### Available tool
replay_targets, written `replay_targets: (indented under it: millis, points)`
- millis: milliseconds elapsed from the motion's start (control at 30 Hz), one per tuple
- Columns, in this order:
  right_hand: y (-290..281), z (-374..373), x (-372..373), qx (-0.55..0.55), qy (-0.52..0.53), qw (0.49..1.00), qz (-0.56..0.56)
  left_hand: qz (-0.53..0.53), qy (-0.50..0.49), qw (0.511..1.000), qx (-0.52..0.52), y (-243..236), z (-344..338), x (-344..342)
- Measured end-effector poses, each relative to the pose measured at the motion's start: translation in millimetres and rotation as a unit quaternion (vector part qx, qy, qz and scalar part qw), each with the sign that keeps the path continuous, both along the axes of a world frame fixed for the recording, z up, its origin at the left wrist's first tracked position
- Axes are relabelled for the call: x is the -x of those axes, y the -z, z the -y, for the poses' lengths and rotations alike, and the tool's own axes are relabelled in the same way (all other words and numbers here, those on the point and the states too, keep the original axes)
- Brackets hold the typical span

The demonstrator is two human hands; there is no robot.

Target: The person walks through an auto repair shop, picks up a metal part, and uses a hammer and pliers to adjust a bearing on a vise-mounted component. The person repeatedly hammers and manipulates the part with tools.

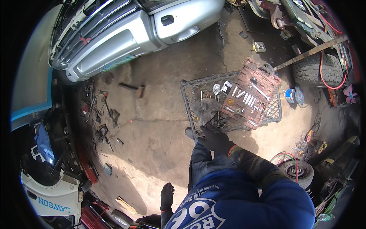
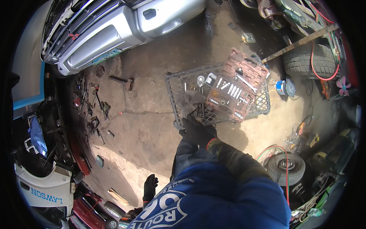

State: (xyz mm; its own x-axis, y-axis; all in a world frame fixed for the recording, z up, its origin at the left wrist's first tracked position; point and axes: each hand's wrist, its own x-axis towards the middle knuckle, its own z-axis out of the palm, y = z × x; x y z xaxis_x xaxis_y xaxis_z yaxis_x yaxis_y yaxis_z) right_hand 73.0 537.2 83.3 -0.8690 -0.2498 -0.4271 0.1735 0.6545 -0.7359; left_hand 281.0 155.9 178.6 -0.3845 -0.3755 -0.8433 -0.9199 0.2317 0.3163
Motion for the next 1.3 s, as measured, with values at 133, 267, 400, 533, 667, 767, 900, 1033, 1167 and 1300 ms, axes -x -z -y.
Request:
replay_targets:
  millis: [133,267,400,533,667,767,900,1033,1167,1300]
  points:
    - [2,-6,-20,-0.007,0.068,0.997,0.021,-0.101,0.060,0.992,-0.053,18,-33,67]
    - [35,-45,-16,-0.177,0.153,0.972,-0.014,-0.140,0.099,0.981,-0.087,18,-43,93]
    - [60,-133,33,-0.127,0.334,0.934,-0.014,-0.073,0.051,0.995,-0.044,10,-19,67]
    - [92,-219,88,-0.207,0.420,0.875,-0.121,0.039,0.018,0.999,0.025,3,20,-6]
    - [135,-267,113,-0.316,0.342,0.883,-0.061,0.154,-0.010,0.987,0.052,1,61,-78]
    - [154,-280,118,-0.356,0.300,0.883,-0.055,0.132,-0.020,0.991,0.023,6,68,-94]
    - [142,-280,113,-0.274,0.367,0.886,-0.073,0.075,0.127,0.988,0.049,14,23,-43]
    - [91,-255,86,0.178,0.490,0.853,0.028,-0.102,0.133,0.986,-0.015,13,-67,77]
    - [29,-187,30,0.670,0.360,0.627,0.170,-0.214,0.183,0.938,-0.203,1,-173,196]
    - [-28,-123,-2,0.464,0.240,0.851,0.051,-0.327,0.268,0.858,-0.290,-12,-252,250]
